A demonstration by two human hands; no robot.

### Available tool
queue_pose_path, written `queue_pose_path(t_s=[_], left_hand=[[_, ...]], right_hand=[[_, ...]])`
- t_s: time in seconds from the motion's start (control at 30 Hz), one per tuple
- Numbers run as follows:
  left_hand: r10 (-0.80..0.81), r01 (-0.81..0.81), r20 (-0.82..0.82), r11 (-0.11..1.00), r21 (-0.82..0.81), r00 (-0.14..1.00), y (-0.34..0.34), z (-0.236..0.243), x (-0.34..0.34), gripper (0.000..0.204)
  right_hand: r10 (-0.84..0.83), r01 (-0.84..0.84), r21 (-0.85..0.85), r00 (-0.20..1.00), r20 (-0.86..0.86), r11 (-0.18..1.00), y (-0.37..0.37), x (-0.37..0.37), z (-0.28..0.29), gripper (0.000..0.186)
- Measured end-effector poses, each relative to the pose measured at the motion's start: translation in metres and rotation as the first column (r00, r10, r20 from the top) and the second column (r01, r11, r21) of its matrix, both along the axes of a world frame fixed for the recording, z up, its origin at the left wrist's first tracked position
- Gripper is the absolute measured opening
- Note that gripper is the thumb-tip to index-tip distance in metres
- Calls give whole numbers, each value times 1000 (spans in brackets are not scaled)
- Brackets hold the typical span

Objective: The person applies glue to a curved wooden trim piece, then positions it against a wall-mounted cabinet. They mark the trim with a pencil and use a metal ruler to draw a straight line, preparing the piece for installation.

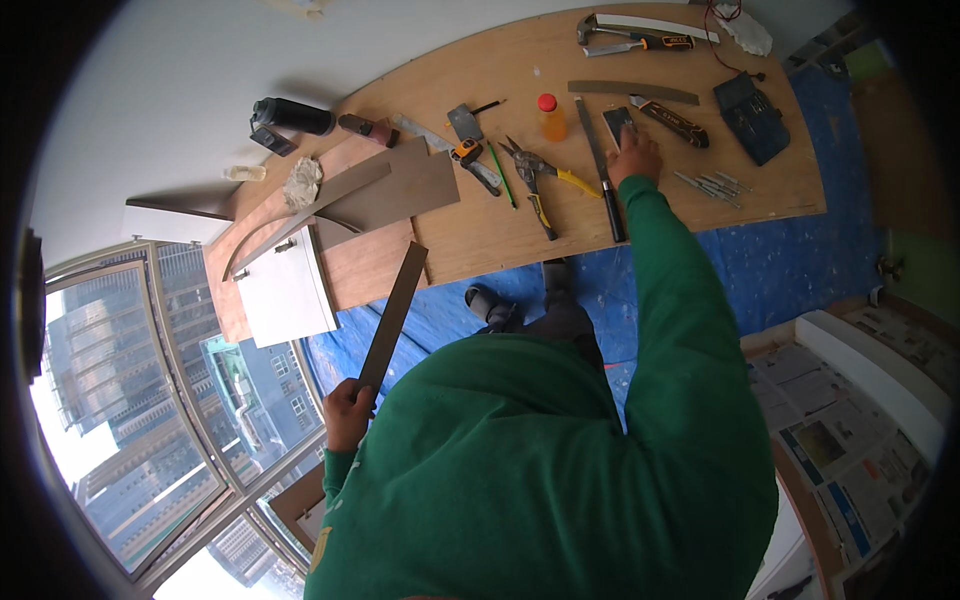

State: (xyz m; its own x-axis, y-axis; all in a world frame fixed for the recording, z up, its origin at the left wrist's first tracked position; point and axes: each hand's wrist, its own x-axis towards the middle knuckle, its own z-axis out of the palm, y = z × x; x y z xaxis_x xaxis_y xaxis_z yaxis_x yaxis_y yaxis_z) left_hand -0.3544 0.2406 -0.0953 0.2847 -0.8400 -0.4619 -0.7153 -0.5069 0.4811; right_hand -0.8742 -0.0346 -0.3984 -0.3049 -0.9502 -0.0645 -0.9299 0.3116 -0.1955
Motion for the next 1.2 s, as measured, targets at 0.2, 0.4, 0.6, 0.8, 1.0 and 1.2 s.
queue_pose_path(t_s=[0.2, 0.4, 0.6, 0.8, 1.0, 1.2], left_hand=[[-60, 61, 44, 998, -14, 997, -3, 1, -14, 21], [-104, 106, 67, 994, -24, 992, -8, 1, -15, 22], [-88, 91, 57, 995, -48, 994, -7, -1, -8, 22], [-61, 63, 57, 998, -31, 996, 3, -6, 0, 21], [-41, 41, 4, 999, 26, 999, 0, -4, 0, 19], [-6, 6, 9, 997, 83, 1000, -4, -6, 18, 18]], right_hand=[[320, -345, 90, 922, 218, 934, 31, 72, -5, 33], [252, -268, 287, 963, 94, 920, 8, 99, -4, 33], [183, -250, 125, 900, 395, 960, 39, 87, 0, 33], [269, -187, -230, 872, 410, 955, 112, -8, 0, 32], [136, -96, -168, 958, 251, 981, 46, -122, 3, 33], [-84, 79, 28, 929, 361, 996, -50, -135, -4, 42]])
